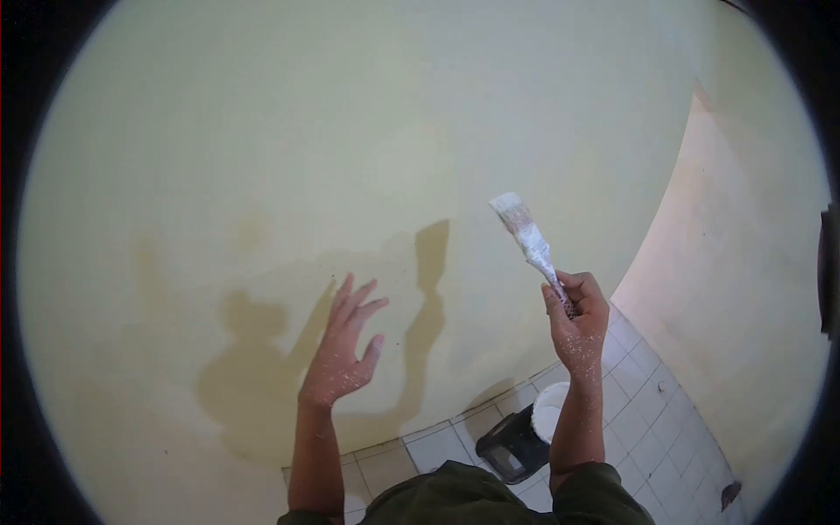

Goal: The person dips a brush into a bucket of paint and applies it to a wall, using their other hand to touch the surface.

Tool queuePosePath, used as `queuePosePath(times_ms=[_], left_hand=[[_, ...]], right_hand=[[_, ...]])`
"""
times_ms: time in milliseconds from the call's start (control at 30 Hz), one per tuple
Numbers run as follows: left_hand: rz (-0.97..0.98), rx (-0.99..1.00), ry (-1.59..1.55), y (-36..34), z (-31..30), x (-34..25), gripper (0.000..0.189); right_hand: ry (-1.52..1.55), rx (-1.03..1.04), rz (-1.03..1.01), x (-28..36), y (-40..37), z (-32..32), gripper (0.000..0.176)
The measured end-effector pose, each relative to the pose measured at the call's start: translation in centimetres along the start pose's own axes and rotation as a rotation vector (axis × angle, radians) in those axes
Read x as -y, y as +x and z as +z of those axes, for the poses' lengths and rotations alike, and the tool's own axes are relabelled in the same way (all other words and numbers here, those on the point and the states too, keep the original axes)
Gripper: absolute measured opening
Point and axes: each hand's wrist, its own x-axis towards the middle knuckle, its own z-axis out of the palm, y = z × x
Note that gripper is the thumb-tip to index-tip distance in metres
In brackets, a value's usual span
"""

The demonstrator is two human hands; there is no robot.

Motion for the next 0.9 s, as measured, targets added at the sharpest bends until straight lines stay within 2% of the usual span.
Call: queuePosePath(times_ms=[167, 300, 367, 467, 567, 600, 633, 800, 900], left_hand=[[0.046, -0.093, -0.031, 3.2, -1.6, -1.2, 0.044], [0.237, -0.192, 0.06, 5.1, -3.9, -3.9, 0.044], [0.303, -0.273, 0.162, 5.3, -4.9, -3.6, 0.045], [0.342, -0.42, 0.173, 5.6, -6.3, -1.3, 0.061], [0.328, -0.523, 0.16, 5.2, -5.3, 0.9, 0.063], [0.351, -0.502, 0.217, 5.1, -5.0, 1.8, 0.063], [0.363, -0.467, 0.27, 6.7, -3.9, 3.4, 0.063], [0.485, -0.419, 0.381, 5.8, -2.0, 6.5, 0.06], [0.5, -0.414, 0.395, 5.7, -1.4, 7.0, 0.055]], right_hand=[[0.04, -0.012, -0.004, -0.6, 0.6, 0.2, 0.014], [-0.018, -0.112, -0.095, 0.6, -0.5, 0.5, 0.016], [-0.055, -0.212, -0.161, 2.6, -1.1, 1.4, 0.018], [-0.011, -0.305, -0.195, 6.3, -0.3, 3.9, 0.018], [-0.013, -0.326, -0.225, 8.4, 0.6, 5.9, 0.016], [-0.029, -0.33, -0.253, 9.2, 0.7, 6.7, 0.015], [-0.049, -0.327, -0.265, 9.0, 2.5, 7.7, 0.014], [-0.265, -0.229, -0.335, 7.9, 2.9, 11.0, 0.014], [-0.29, -0.033, -0.088, 6.6, 1.0, 10.9, 0.018]])
